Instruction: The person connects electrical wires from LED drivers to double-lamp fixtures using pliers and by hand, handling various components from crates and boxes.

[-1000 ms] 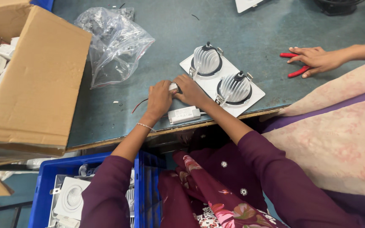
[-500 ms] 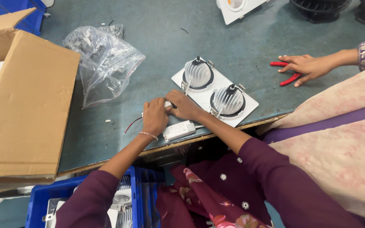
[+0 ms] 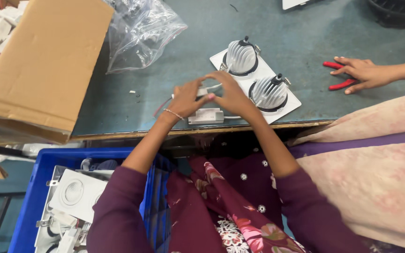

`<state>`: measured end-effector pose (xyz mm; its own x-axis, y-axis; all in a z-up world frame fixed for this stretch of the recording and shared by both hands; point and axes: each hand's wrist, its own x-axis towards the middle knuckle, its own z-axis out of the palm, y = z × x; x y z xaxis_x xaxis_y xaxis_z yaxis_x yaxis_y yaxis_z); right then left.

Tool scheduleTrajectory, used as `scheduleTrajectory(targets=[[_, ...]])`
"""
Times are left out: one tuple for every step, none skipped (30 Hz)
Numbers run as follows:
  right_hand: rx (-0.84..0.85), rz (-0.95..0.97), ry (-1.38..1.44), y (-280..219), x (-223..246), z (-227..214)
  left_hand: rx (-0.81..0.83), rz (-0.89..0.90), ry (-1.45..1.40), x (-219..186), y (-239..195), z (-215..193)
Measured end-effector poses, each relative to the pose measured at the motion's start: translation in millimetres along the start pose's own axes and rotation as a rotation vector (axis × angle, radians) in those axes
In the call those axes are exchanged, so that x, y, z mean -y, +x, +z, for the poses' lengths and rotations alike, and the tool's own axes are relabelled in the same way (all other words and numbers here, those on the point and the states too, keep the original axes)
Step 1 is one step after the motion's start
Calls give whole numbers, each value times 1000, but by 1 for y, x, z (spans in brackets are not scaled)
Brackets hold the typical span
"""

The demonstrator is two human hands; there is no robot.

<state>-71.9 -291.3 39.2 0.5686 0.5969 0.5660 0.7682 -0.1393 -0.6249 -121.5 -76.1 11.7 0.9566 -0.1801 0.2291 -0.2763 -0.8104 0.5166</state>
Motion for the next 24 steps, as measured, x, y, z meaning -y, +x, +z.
scheduleTrajectory(targets=[[-49,-60,12,-20,17,-20,33,39,22,-4,-6,-3],[-141,156,152,-42,31,-36,66,78,45,-9,-19,-4],[-320,99,31,-57,36,-52,99,118,66,-14,-29,-4],[-537,109,3,-73,36,-66,72,73,179,-19,-35,-3],[-678,132,-156,-94,31,-82,51,26,291,-23,-44,-1],[-852,226,-88,-102,14,-94,30,-21,403,-26,-49,0],[-911,273,-24,-112,-6,-106,30,-37,340,-26,-51,-2],[-969,319,41,-123,-27,-117,31,-55,278,-25,-52,-6],[-969,337,61,-132,-48,-126,31,-65,218,-24,-51,-11],[-968,354,80,-140,-68,-132,38,-56,204,-24,-50,-15],[-967,366,95,-147,-85,-135,42,-44,188,-26,-47,-17],[-897,399,-25,-154,-98,-130,45,-32,171,-29,-44,-20],[-826,428,-148,-157,-109,-127,25,26,215,-33,-40,-25],[-752,457,-270,-160,-115,-128,5,83,259,-38,-36,-32],[-695,480,-321,-159,-118,-125,-17,139,301,-44,-32,-38],[-637,504,-371,-156,-119,-118,-1,184,358,-52,-26,-46],[-632,502,-403,-153,-115,-115,14,231,417,-60,-18,-55],[-627,500,-434,-152,-110,-114,28,277,476,-69,-9,-65],[-618,502,-463,-150,-105,-113,9,368,563,-77,2,-72],[-626,517,-461,-146,-101,-115,-11,459,649,-85,18,-78],[-629,537,-455,-144,-98,-115,-31,546,740,-91,34,-81],[-631,558,-448,-143,-95,-114,-52,634,830,-97,52,-81],[-633,558,-462,-143,-94,-113,-68,734,939,-103,72,-75],[-634,558,-475,-143,-93,-113,-85,834,1046,-109,94,-66]])
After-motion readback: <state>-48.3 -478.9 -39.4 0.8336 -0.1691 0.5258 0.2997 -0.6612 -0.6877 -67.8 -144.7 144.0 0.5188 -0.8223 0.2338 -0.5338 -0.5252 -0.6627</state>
